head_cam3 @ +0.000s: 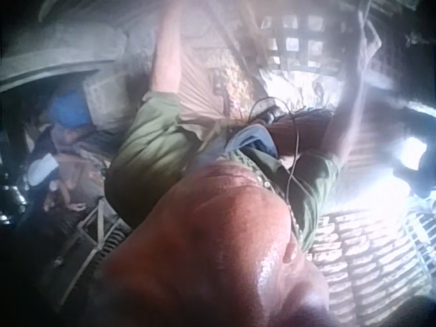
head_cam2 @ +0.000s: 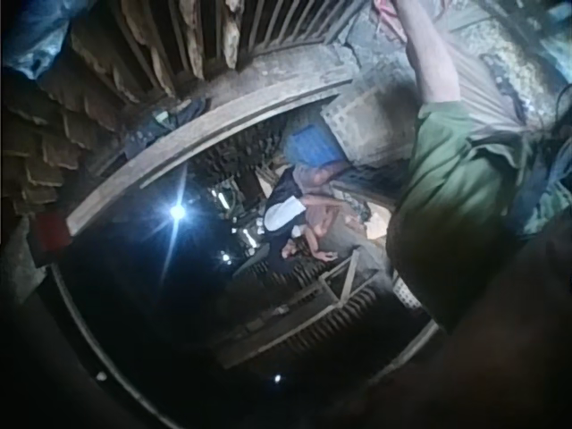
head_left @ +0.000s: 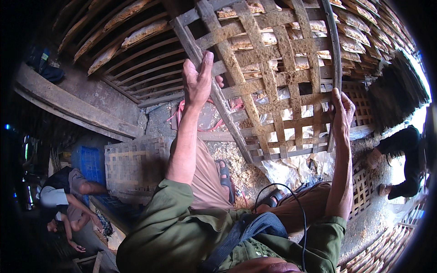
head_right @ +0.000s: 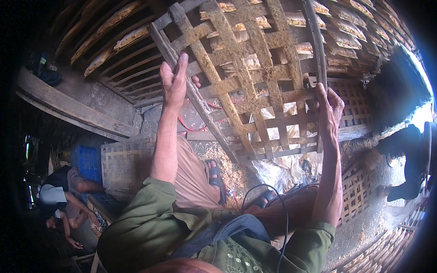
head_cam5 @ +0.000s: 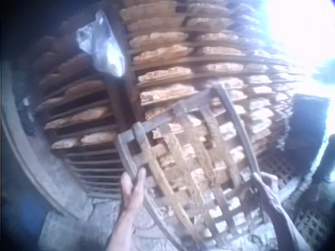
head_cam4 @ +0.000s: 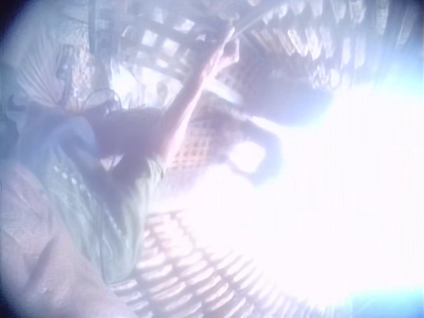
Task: The person assembles a wooden lattice tray by hand, inserting and adjusting slats into a frame. They then place the assembled tray onto a rack and handle a plastic bag containing granular material.
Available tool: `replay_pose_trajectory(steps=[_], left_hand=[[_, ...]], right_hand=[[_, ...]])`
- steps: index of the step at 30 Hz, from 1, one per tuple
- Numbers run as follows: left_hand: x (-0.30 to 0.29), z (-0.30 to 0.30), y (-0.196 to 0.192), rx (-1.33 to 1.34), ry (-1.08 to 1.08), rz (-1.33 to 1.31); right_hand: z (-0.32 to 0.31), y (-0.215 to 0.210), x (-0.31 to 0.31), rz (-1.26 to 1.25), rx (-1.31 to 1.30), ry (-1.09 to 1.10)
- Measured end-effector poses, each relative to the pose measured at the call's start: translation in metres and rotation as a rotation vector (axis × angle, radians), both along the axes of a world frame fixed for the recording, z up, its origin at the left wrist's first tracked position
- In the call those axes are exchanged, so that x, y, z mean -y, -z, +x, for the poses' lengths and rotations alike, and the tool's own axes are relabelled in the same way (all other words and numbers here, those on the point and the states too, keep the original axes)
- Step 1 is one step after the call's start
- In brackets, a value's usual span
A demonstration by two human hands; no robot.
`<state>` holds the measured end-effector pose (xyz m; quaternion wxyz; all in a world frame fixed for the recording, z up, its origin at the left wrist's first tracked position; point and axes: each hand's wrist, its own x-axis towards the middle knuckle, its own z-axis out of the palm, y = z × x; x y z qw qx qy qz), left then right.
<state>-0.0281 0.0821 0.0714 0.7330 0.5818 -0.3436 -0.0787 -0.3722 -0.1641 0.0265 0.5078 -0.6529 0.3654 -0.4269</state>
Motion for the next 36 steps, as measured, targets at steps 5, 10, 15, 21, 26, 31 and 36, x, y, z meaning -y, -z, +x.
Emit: replay_pose_trajectory(steps=[5, 10, 15, 21, 26, 31, 36], left_hand=[[-0.001, -0.001, 0.001, 0.053, 0.258, -0.153], [-0.001, -0.001, 0.006, -0.027, 0.092, -0.16], [-0.002, 0.006, -0.002, -0.057, -0.052, -0.002], [-0.005, 0.007, -0.002, 0.03, 0.239, -0.028], [-0.005, -0.003, 0.005, -0.26, 0.607, -0.148], [-0.01, -0.002, 0.003, -0.169, 0.529, 0.01], [-0.013, -0.003, 0.002, -0.224, 0.646, 0.125]], right_hand=[[0.007, -0.005, -0.006, -0.001, 0.066, 0.026], [0.014, -0.011, -0.015, -0.011, 0.041, 0.023], [0.012, -0.006, -0.016, -0.026, 0.03, -0.018], [0.013, -0.005, -0.014, 0.038, 0.101, 0.032], [0.009, -0.011, -0.003, 0.213, 0.382, 0.07], [0.004, -0.014, -0.001, 0.219, 0.403, 0.024], [-0.002, -0.015, 0.005, 0.199, 0.382, 0.108]])
